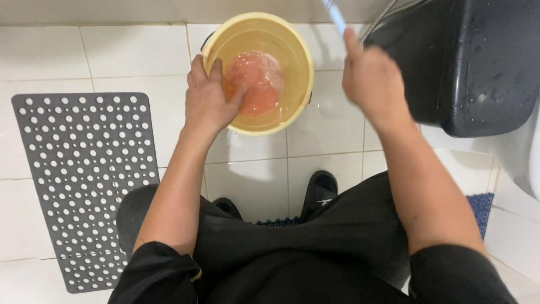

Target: Scrubbing bathroom floor tiles and low wall surfaces using a brush and soapy water from a bucket.

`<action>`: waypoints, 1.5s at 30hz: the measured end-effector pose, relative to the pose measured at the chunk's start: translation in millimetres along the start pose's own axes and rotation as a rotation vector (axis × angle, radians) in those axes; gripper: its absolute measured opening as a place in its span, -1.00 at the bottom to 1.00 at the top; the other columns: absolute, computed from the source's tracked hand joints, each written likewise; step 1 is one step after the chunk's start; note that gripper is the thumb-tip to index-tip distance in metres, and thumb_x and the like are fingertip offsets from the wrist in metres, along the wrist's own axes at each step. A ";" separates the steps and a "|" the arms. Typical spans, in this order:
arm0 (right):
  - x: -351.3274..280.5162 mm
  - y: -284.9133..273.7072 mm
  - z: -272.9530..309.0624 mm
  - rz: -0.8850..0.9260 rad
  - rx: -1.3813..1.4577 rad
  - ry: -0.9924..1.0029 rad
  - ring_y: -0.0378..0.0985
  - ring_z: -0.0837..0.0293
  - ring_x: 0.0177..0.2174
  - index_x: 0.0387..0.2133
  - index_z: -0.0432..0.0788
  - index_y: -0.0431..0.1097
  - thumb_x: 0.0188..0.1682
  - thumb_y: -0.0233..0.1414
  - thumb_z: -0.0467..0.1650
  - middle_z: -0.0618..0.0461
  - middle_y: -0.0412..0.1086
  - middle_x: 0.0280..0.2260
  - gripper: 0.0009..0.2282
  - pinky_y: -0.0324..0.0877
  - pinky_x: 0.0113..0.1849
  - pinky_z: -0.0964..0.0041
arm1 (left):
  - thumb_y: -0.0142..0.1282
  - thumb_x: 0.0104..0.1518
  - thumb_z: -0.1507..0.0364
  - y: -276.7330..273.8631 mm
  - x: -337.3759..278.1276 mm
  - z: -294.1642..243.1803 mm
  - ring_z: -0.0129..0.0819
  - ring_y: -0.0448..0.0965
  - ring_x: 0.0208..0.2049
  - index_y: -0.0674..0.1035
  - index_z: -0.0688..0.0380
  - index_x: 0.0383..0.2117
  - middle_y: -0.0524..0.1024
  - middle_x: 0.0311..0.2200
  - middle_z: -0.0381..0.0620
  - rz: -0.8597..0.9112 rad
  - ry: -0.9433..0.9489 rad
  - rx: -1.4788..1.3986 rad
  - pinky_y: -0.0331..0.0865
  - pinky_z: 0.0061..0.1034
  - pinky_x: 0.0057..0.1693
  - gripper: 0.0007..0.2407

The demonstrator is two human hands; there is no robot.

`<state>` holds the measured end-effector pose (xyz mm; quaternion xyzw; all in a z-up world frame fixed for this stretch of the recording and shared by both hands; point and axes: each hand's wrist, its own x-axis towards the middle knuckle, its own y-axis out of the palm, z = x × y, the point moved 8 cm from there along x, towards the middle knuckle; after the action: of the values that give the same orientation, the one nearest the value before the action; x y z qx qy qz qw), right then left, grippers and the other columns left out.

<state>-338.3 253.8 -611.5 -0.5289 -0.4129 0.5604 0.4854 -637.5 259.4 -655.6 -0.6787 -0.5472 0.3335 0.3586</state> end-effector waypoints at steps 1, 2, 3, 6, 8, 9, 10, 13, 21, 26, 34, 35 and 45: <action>10.5 12.5 -10.1 0.002 0.002 0.003 0.54 -0.24 -0.53 0.33 -0.12 0.20 0.19 -0.11 -0.38 -0.35 0.39 -0.52 -0.59 0.47 -0.44 -0.12 | 0.33 0.07 0.20 4.5 -2.3 -0.1 0.38 0.20 0.25 0.37 0.44 0.23 0.07 0.29 0.56 0.004 0.001 0.001 0.33 -0.06 0.20 -0.33; 21.8 7.3 -12.9 -0.191 0.044 -0.105 0.55 -0.23 -0.41 0.34 -0.11 0.23 0.21 -0.09 -0.40 -0.30 0.44 -0.41 -0.59 0.48 -0.33 -0.10 | 0.33 0.07 0.19 8.6 -0.5 -2.5 0.37 0.22 0.24 0.38 0.42 0.23 0.09 0.28 0.54 0.014 0.013 0.011 0.32 -0.05 0.20 -0.33; 29.4 2.1 -16.5 -0.383 0.084 -0.216 0.56 -0.23 -0.30 0.36 -0.10 0.25 0.22 -0.06 -0.42 -0.25 0.48 -0.31 -0.59 0.48 -0.23 -0.08 | 0.32 0.07 0.18 12.4 1.6 -4.9 0.35 0.23 0.24 0.38 0.40 0.23 0.10 0.28 0.51 0.024 0.024 0.021 0.31 -0.04 0.21 -0.34; 10.0 6.5 22.2 -0.211 -0.024 -0.120 0.54 -0.26 -0.45 0.34 -0.14 0.16 0.09 -0.05 -0.40 -0.35 0.42 -0.42 -0.51 0.47 -0.37 -0.09 | 0.32 0.05 0.15 16.9 -3.3 -10.2 0.33 0.24 0.22 0.38 0.35 0.24 0.13 0.25 0.48 0.080 0.029 0.058 0.28 -0.01 0.19 -0.33; -12.2 -17.1 35.2 -0.128 0.005 -0.092 0.54 -0.25 -0.44 0.36 -0.13 0.13 0.13 -0.09 -0.40 -0.34 0.42 -0.41 -0.52 0.48 -0.34 -0.09 | 0.31 0.05 0.13 20.1 -2.5 -11.1 0.30 0.24 0.21 0.39 0.33 0.23 0.16 0.24 0.46 0.088 0.032 0.078 0.27 0.01 0.18 -0.33; -22.3 -24.9 41.4 -0.040 0.038 -0.064 0.54 -0.25 -0.43 0.37 -0.11 0.10 0.17 -0.12 -0.40 -0.32 0.42 -0.40 -0.54 0.48 -0.32 -0.10 | 0.31 0.04 0.12 21.8 -1.2 -10.6 0.28 0.24 0.21 0.40 0.32 0.21 0.18 0.22 0.43 0.100 0.032 0.100 0.27 0.03 0.16 -0.34; -15.1 -25.3 37.7 -0.037 0.036 -0.065 0.54 -0.25 -0.43 0.37 -0.11 0.10 0.17 -0.12 -0.40 -0.32 0.42 -0.40 -0.54 0.48 -0.32 -0.10 | 0.31 0.04 0.12 20.9 -2.1 -11.4 0.28 0.24 0.21 0.40 0.32 0.21 0.18 0.22 0.43 0.102 0.030 0.098 0.27 0.03 0.16 -0.34; 3.6 -1.0 9.5 0.111 0.029 0.133 0.56 -0.21 -0.42 0.41 -0.09 0.01 0.23 -0.21 -0.38 -0.34 0.41 -0.39 -0.55 0.51 -0.34 -0.10 | 0.29 0.06 0.12 26.8 -9.1 -15.6 0.21 0.26 0.21 0.44 0.29 0.19 0.26 0.20 0.34 0.124 0.041 0.114 0.25 0.07 0.14 -0.37; -7.9 -21.6 8.7 -0.138 0.081 -0.104 0.56 -0.33 -0.33 0.36 -0.11 0.12 0.14 -0.09 -0.41 -0.36 0.45 -0.35 -0.53 0.46 -0.24 -0.16 | 0.29 0.03 0.12 23.2 -3.9 -13.8 0.09 0.28 0.18 0.49 0.19 0.15 0.35 0.11 0.22 0.115 0.057 0.161 0.18 0.13 0.14 -0.42; 5.2 -8.0 -18.1 -0.118 0.089 0.014 0.54 -0.35 -0.31 0.35 -0.03 0.17 0.13 -0.06 -0.41 -0.37 0.47 -0.32 -0.53 0.42 -0.25 -0.21 | 0.26 0.06 0.11 25.0 -2.3 -2.0 0.09 0.29 0.19 0.48 0.19 0.16 0.34 0.14 0.21 0.156 -0.010 0.126 0.21 0.12 0.14 -0.42; -5.6 -30.0 10.5 -0.258 0.187 -0.099 0.54 -0.34 -0.42 0.26 -0.09 0.27 0.05 -0.01 -0.42 -0.34 0.45 -0.46 -0.55 0.43 -0.34 -0.21 | 0.27 0.02 0.09 26.7 2.4 -4.6 0.17 0.29 0.19 0.47 0.22 0.17 0.31 0.16 0.33 0.078 0.068 0.168 0.20 0.12 0.15 -0.38; -5.0 -28.1 2.2 -0.237 0.143 -0.060 0.54 -0.33 -0.41 0.27 -0.09 0.25 0.05 -0.02 -0.42 -0.35 0.45 -0.45 -0.55 0.44 -0.33 -0.20 | 0.27 0.03 0.08 25.1 3.5 -5.0 0.16 0.30 0.19 0.47 0.23 0.17 0.33 0.15 0.33 0.064 0.079 0.161 0.19 0.11 0.16 -0.38; 3.6 -8.1 23.4 -0.134 0.263 0.024 0.55 -0.35 -0.38 0.33 -0.10 0.10 0.06 -0.07 -0.37 -0.38 0.45 -0.37 -0.49 0.45 -0.29 -0.22 | 0.26 0.00 0.08 41.7 4.9 -32.3 0.15 0.33 0.16 0.48 0.22 0.12 0.38 0.10 0.25 0.014 0.182 0.152 0.17 0.06 0.17 -0.40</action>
<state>-360.6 260.0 -602.0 -0.4387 -0.3644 0.5697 0.5918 -588.4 254.3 -674.6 -0.6807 -0.4809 0.3135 0.4550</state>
